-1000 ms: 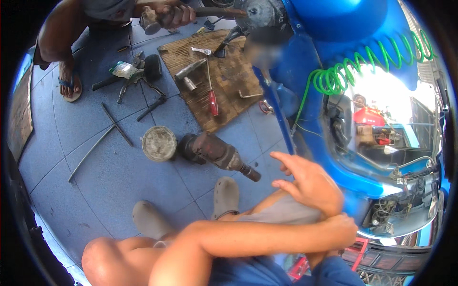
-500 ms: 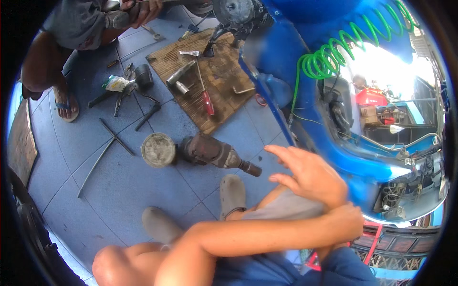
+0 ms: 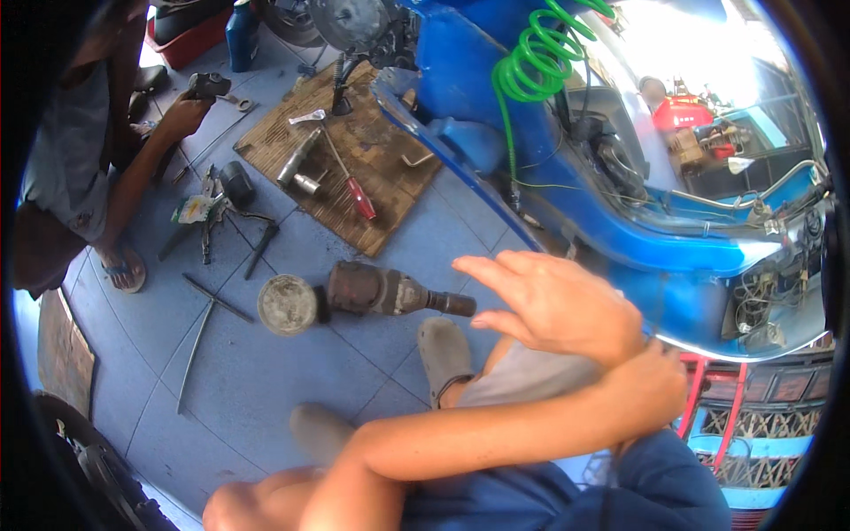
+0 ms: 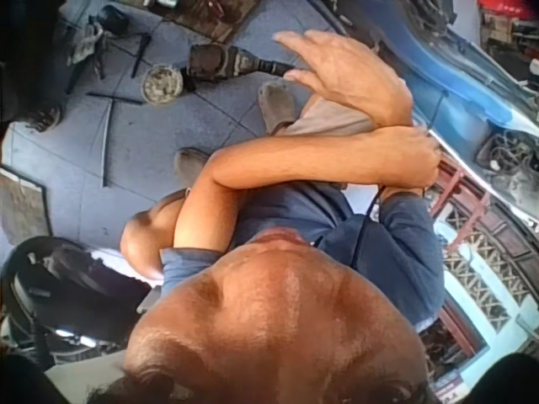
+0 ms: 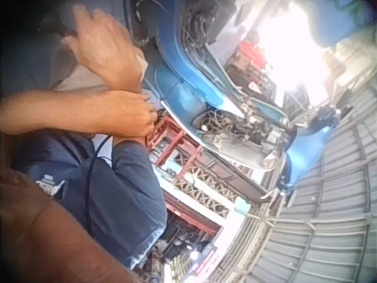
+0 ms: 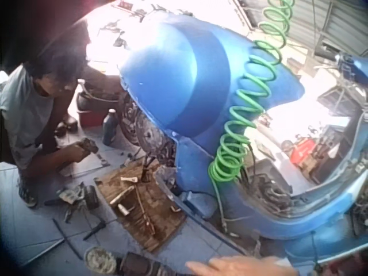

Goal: The person fits an engine cover onto a scooter engine, taps it into place with a metal rod and hammer, and touches the installed cover by hand.

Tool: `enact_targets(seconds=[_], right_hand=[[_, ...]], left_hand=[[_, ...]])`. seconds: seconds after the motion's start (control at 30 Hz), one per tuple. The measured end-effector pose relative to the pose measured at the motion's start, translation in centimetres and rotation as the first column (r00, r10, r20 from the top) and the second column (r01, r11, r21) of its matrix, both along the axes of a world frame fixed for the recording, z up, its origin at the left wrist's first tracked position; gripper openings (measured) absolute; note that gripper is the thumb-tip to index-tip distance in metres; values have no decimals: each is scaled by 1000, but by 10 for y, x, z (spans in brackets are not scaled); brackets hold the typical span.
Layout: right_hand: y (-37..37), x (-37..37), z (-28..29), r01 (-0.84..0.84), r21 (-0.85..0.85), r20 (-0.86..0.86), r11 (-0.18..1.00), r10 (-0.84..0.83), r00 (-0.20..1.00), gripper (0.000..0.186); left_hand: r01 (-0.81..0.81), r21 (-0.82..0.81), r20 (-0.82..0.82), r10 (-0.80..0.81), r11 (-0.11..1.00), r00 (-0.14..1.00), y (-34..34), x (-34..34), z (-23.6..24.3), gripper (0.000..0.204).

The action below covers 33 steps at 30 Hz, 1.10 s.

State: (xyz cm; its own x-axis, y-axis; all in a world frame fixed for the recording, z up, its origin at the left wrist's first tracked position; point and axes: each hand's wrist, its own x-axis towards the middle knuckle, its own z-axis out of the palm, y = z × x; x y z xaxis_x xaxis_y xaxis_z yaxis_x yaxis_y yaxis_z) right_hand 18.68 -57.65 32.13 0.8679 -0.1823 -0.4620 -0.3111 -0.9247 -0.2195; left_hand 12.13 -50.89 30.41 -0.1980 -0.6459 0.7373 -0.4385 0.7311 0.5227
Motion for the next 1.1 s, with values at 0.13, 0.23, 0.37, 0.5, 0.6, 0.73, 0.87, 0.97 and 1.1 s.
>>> enact_targets(seconds=[0.13, 0.23, 0.37, 0.5, 0.6, 0.73, 0.87, 0.97, 1.1], right_hand=[[-2, -3, -3, -58, -42, 54, 997, 61, 997, 57], [2, -2, -4, -68, -17, 92, 998, 70, 993, 56], [-1, -6, 1, -47, -33, 86, 998, 49, 995, 56], [4, -2, 3, -32, -41, 85, 999, 35, 996, 59], [0, -3, -1, -16, -30, 46, 999, 18, 999, 59], [3, 4, -3, -32, -13, 46, 999, 33, 998, 59], [2, 6, -4, -24, 0, 42, 1000, 24, 999, 58], [2, 8, -6, -16, 4, 29, 1000, 16, 999, 58], [4, 10, -7, -11, 25, 37, 1000, 10, 999, 58]], left_hand=[[44, 35, 36, -46, 998, 998, 0, 2, 1, 25], [-36, 9, 9, 35, 999, 999, 4, -4, -5, 26], [-107, -41, 16, 108, 993, 994, 1, -21, -2, 26], [-91, -21, 3, 91, 996, 996, 1, -25, -1, 25], [-96, -42, -37, 95, 994, 995, -3, -23, -3, 25], [-47, -21, -22, 46, 999, 999, -4, -13, -4, 25], [-11, 14, -49, 12, 1000, 999, -8, -12, -3, 24], [6, 28, -87, -3, 1000, 996, -10, -13, -3, 23], [-5, 24, -87, 7, 1000, 996, -10, -10, -2, 23]])
